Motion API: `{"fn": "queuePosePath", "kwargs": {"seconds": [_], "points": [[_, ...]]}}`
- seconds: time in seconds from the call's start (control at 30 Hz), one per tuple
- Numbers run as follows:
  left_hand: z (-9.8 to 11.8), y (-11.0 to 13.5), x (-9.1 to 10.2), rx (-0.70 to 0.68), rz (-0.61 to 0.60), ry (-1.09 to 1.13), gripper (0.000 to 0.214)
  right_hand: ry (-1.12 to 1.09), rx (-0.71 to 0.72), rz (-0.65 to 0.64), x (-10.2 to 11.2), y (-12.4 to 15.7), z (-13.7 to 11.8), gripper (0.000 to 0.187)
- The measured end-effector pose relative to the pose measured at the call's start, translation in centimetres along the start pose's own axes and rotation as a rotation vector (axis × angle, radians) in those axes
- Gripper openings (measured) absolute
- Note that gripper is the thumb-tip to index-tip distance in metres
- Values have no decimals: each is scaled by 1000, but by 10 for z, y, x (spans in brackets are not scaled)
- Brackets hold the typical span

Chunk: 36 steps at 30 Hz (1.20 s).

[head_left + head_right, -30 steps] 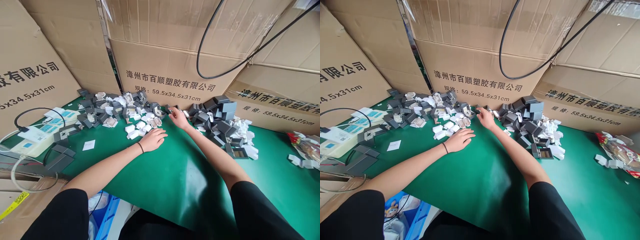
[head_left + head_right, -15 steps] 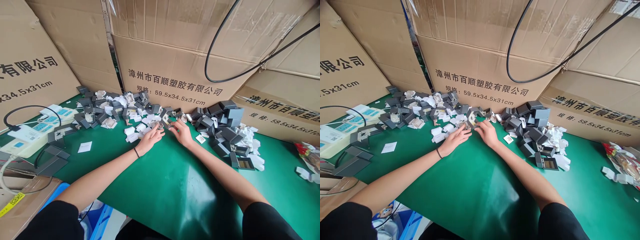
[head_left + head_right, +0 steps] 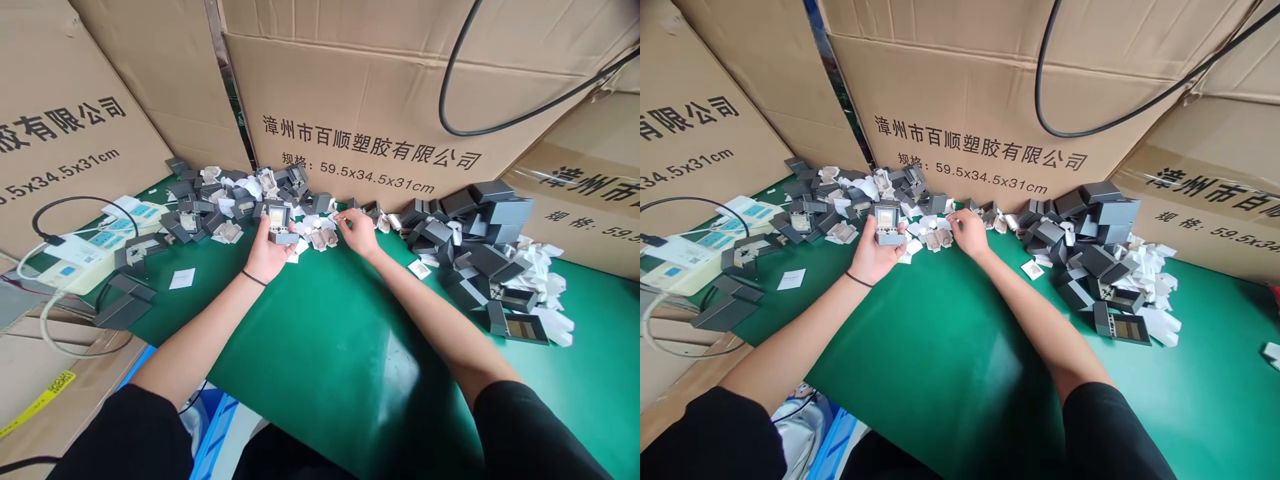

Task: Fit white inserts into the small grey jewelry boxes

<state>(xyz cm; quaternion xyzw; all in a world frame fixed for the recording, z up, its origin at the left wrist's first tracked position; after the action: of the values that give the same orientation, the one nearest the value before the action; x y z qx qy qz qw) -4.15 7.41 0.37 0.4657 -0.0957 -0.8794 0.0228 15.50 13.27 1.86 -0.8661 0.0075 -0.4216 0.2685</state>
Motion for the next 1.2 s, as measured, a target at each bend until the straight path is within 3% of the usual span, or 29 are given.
{"fn": "queuePosePath", "kwargs": {"seconds": [0.17,0.4,0.53,0.67,0.77,1.0,1.2], "points": [[-8,3,-2,98,-34,27,39,170,134,-304,-26,-27,18,26],[-26,11,-10,251,-131,-45,38,204,356,-442,-32,-25,17,38],[-38,14,-11,313,-216,-87,36,139,312,-432,-34,-31,13,27],[-47,16,-16,316,-327,-153,38,-13,113,-344,-25,-32,22,18],[-48,14,-19,292,-339,-183,38,-83,22,-289,-18,-25,32,16],[-46,8,-17,269,-332,-189,40,-88,-29,-235,-25,-19,35,26],[-40,5,-18,234,-292,-140,38,-70,120,-270,-23,-12,28,46]]}}
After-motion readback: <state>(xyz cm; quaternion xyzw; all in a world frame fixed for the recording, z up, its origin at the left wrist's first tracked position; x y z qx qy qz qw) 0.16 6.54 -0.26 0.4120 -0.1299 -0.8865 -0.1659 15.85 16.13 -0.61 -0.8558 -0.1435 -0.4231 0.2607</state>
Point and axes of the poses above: each hand's wrist, its own y-axis away from the middle knuckle, its own x-axis out of the back of the hand, z = x × y, the point moved 6 cm from there along -y, towards the middle knuckle, and after that the axes turned 7 degrees about y, right-handed, at the moved point
